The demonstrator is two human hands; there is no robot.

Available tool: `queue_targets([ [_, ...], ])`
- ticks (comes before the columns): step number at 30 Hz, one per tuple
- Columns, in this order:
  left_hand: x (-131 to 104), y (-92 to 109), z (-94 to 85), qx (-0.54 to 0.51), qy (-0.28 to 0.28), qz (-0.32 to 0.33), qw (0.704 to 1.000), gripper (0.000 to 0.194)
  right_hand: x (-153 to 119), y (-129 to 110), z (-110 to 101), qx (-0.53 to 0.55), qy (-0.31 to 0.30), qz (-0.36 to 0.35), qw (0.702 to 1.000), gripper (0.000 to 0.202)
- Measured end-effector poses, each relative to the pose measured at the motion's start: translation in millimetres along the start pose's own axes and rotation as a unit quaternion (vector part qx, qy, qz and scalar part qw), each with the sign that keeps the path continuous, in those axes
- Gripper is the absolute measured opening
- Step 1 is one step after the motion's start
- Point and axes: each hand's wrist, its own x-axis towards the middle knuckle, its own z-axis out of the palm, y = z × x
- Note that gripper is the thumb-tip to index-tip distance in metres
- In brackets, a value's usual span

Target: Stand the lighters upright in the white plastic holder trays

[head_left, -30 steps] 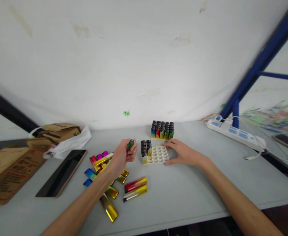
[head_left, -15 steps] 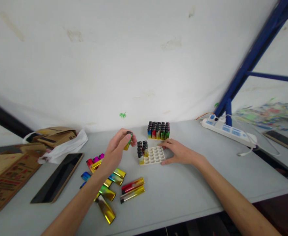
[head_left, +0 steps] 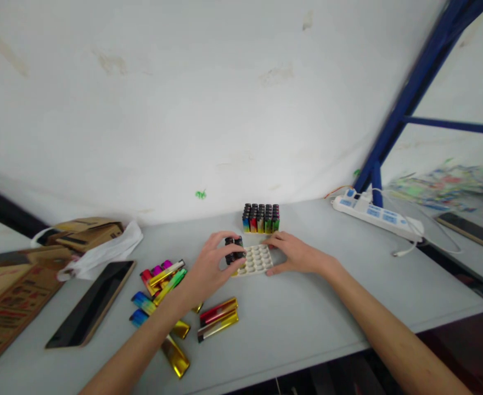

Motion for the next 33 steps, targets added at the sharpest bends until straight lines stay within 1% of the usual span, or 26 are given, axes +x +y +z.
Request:
queue_targets([
  [3,0,0,-1.7,0.002,-0.007,-0.004,1.0,0.018,0,1,0,0.001,0.002,-0.003,1.0,0.079],
  [7,-2,-3,-0.3,-0.025,-0.027,-0.018,0.999,0.02,-1,0,0,0.0,0.0,0.001,1.0,0.079],
  [9,-5,-7,4.6,-0.039,-0.018,-0.028,0.999,0.02,-1,-1,-1,-0.002,-0.002,0.004,1.0,0.08],
  [11,-9,-10,10.8,-0.037,0.005,-0.035,0.999,0.02,-1,-2,-1,-0.002,-0.008,0.005,1.0,0.081],
  [14,-12,-5,14.9,-0.018,0.03,-0.022,0.999,0.023,-1,-2,-2,-0.001,-0.012,0.004,1.0,0.08],
  [16,-14,2,9.1,-0.012,0.034,-0.006,0.999,0.035,-1,-2,-2,0.001,-0.012,0.006,1.0,0.079],
  [18,-18,4,-5.2,0.002,0.043,-0.003,0.999,0.044,-1,-1,-2,0.004,-0.013,0.009,1.0,0.078],
  [19,-21,2,-15.0,0.017,0.051,-0.012,0.998,0.042,-2,0,-1,0.006,-0.013,0.009,1.0,0.078],
  [20,-26,-3,-25.7,0.039,0.059,-0.027,0.997,0.038,-2,1,-1,0.008,-0.013,0.008,1.0,0.078],
  [22,-38,-22,-47.2,0.098,0.066,-0.078,0.99,0.028,-2,3,1,0.012,-0.013,0.006,1.0,0.078],
  [24,-53,-48,-64.0,0.156,0.029,-0.146,0.976,0.031,-2,4,1,0.013,-0.014,0.007,1.0,0.078],
  [25,-60,-61,-69.6,0.176,0.007,-0.17,0.97,0.034,-2,4,2,0.013,-0.014,0.009,1.0,0.077],
  [27,-72,-81,-75.2,0.198,-0.042,-0.207,0.957,0.038,-2,3,2,0.013,-0.016,0.013,1.0,0.077],
  [29,-79,-92,-75.6,0.188,-0.073,-0.229,0.952,0.038,-2,2,1,0.015,-0.017,0.016,1.0,0.078],
  [30,-79,-94,-75.2,0.173,-0.074,-0.233,0.954,0.037,-2,2,2,0.016,-0.017,0.017,1.0,0.078],
  [31,-78,-94,-74.7,0.153,-0.062,-0.234,0.958,0.035,-2,2,2,0.017,-0.018,0.017,1.0,0.078],
  [33,-72,-90,-74.3,0.092,-0.008,-0.232,0.968,0.031,-2,3,2,0.02,-0.016,0.018,0.999,0.079],
])
